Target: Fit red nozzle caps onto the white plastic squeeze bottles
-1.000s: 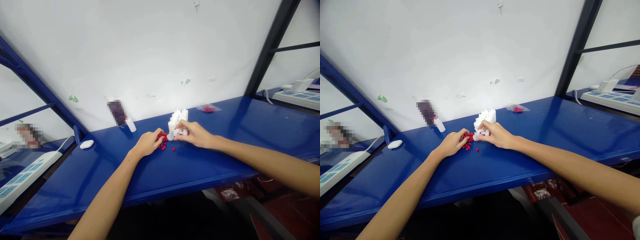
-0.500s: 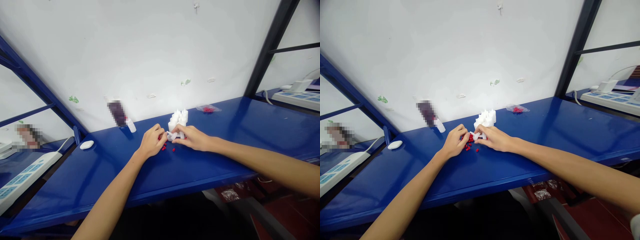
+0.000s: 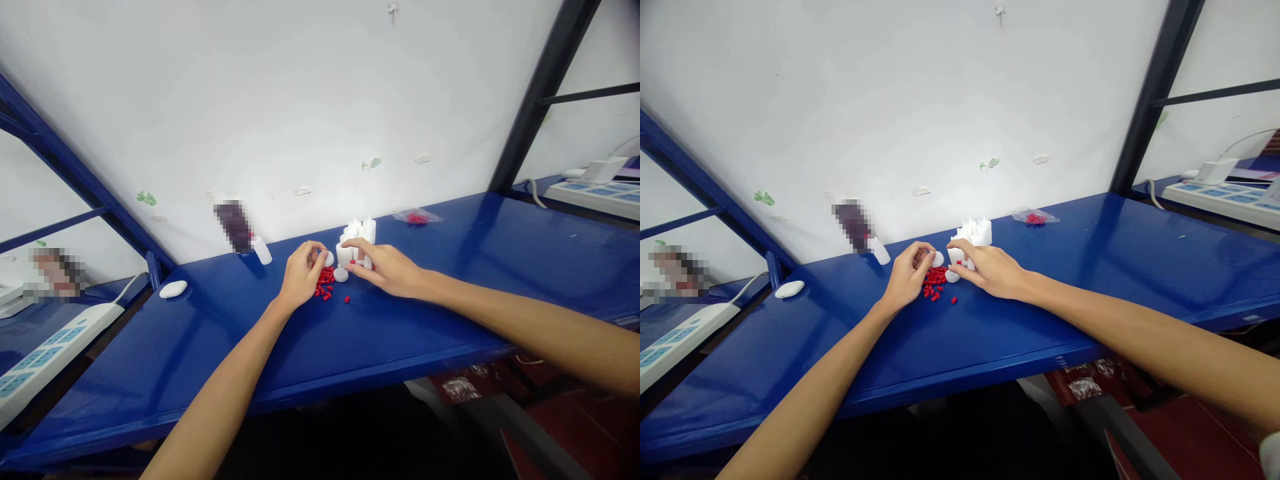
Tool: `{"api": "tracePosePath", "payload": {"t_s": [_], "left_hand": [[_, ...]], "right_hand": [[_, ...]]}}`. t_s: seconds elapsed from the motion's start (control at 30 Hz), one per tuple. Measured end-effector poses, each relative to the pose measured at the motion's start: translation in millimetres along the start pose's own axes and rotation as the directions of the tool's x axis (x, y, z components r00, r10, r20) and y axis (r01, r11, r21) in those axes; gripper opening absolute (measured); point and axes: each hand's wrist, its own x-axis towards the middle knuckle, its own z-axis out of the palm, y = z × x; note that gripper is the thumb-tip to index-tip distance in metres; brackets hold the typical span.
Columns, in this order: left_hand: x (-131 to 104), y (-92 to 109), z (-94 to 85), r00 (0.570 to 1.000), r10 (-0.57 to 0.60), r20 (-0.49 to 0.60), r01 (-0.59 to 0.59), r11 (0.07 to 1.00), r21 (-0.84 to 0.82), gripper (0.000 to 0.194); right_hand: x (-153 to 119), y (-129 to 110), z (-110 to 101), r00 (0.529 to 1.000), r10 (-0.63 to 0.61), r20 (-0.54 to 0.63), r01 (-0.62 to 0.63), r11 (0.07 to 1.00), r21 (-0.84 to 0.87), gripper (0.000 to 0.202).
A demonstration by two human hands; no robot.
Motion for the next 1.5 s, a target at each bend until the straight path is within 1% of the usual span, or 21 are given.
{"api": "tracePosePath", "payload": {"t_s": [0.13,0.27,0.4,0.57,0.7,0.73,0.8,0.9,1.0,1.13,1.23,1.4,1.5], "left_hand": [[-2,3,3.2,0.997,0.05,0.05,-0.049,0.999,-0.024,0.021],[-2,3,4.5,0.995,0.078,0.062,-0.078,0.997,-0.004,0.027],[-2,0,3.9,0.991,0.081,0.109,-0.086,0.995,0.041,0.029],[0,-1,4.8,0.992,0.078,0.102,-0.081,0.996,0.03,0.031],[1,0,6.5,0.978,0.064,0.198,-0.066,0.998,0.001,0.035],[1,1,6.7,0.977,0.055,0.208,-0.055,0.998,-0.003,0.036],[1,2,6.2,0.981,0.036,0.191,-0.038,0.999,0.009,0.037],[0,4,3.0,0.995,0.005,0.1,-0.012,0.998,0.066,0.033],[-1,4,-1.6,0.999,-0.017,0.044,0.011,0.991,0.135,0.033],[-3,1,-6.1,0.997,-0.041,0.059,0.026,0.971,0.236,0.034],[-5,-2,-7.3,0.996,-0.055,0.07,0.035,0.965,0.258,0.031],[-8,-2,-9.5,0.994,-0.001,0.106,-0.03,0.957,0.29,0.027],[-10,2,-13.1,0.985,0.08,0.151,-0.122,0.949,0.291,0.025]], "right_hand": [[-3,-3,-2,1.0,0.007,-0.021,-0.007,1.0,0.026,0.043],[-3,-1,1,1.0,-0.014,-0.025,0.015,0.999,0.047,0.043],[-3,-1,2,1.0,0.003,-0.004,-0.003,0.999,0.044,0.043],[-3,-3,2,1.0,0.014,0.008,-0.014,0.999,0.028,0.042],[-3,-2,4,1.0,0.021,0.006,-0.021,1.0,0.013,0.042],[-3,-1,4,1.0,0.022,0.004,-0.022,1.0,0.009,0.042],[-3,-1,4,1.0,0.019,0.004,-0.019,1.0,-0.004,0.037],[-3,-1,4,0.998,-0.018,0.052,0.02,0.999,-0.032,0.025],[-3,-2,3,0.993,-0.052,0.109,0.059,0.997,-0.055,0.028],[-3,-4,3,0.983,-0.019,0.184,0.044,0.99,-0.134,0.028],[-3,-3,3,0.974,0.001,0.227,0.039,0.985,-0.168,0.028],[-4,-2,4,0.974,0.007,0.224,0.029,0.987,-0.156,0.033],[-4,-3,4,0.986,-0.043,0.158,0.053,0.997,-0.061,0.036]]}}
